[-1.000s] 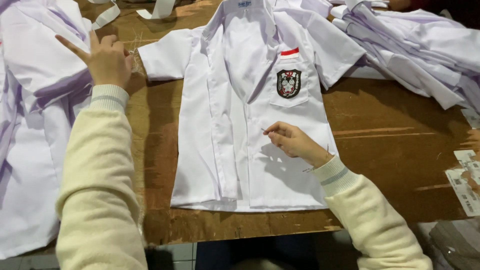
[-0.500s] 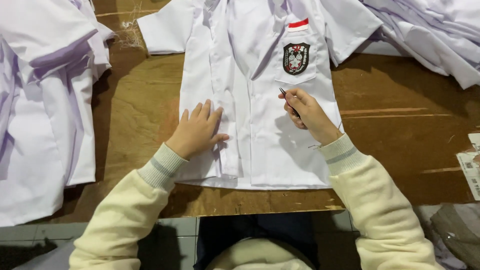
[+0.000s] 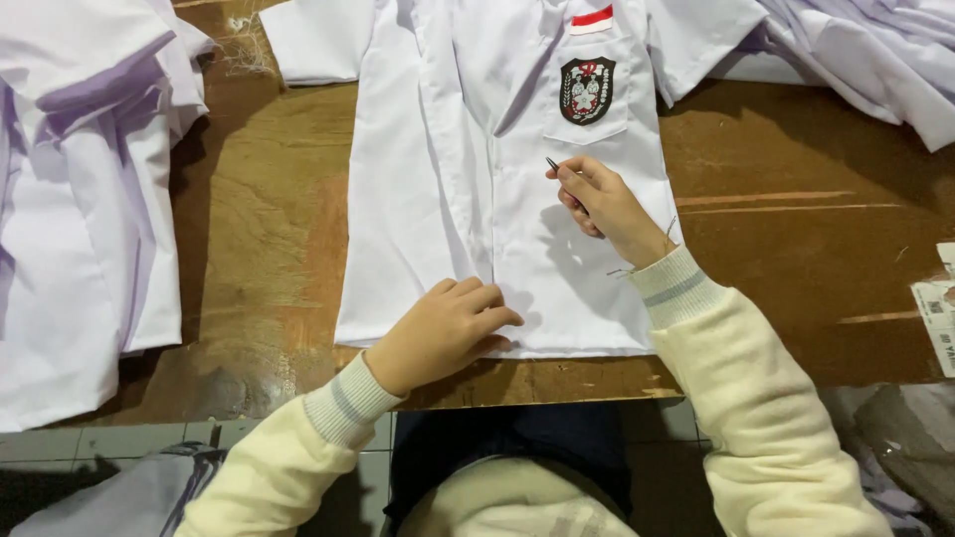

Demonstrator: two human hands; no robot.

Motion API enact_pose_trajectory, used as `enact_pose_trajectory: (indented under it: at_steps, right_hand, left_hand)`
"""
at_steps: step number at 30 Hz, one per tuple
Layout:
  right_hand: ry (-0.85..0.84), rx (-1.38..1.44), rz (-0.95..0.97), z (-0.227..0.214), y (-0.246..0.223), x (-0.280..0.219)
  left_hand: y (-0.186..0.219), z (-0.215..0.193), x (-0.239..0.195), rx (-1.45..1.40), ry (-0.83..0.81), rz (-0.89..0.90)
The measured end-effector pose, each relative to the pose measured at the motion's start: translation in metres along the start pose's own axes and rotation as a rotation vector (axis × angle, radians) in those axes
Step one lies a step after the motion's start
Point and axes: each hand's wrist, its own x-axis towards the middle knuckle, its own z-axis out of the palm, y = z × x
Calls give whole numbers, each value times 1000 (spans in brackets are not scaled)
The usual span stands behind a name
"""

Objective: The person trims loose threads from a white short-sleeved shirt using small scissors. They work on the collar, placket, and hem of the shirt, then fold the sleeves and smooth the garment on the table.

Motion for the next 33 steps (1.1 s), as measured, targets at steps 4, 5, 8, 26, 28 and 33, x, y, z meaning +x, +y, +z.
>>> enact_pose_trajectory:
  at_steps: [4,5,8,26,28,33]
  right_hand:
    - [1,-16,-19,0,0,-1]
    - [-3,-21,-24,-1,0,-1]
    - [-3,-27,-25,0,0,-2]
    - [-254,-388,34,-2,-34,-25]
    - [-345,-489,49,0,-48,-35]
    - [-690,-734,59,10,-54,-47]
  left_hand:
    - [-2,22,9,80,31,104]
    - [-4,23,11,95,35,149]
    - [-7,28,15,80,28,212]
    - [-37,9,25,-789,-113,-47]
    - [-37,9,24,-813,-112,-79]
    - [-36,8,24,-810,-118,-123]
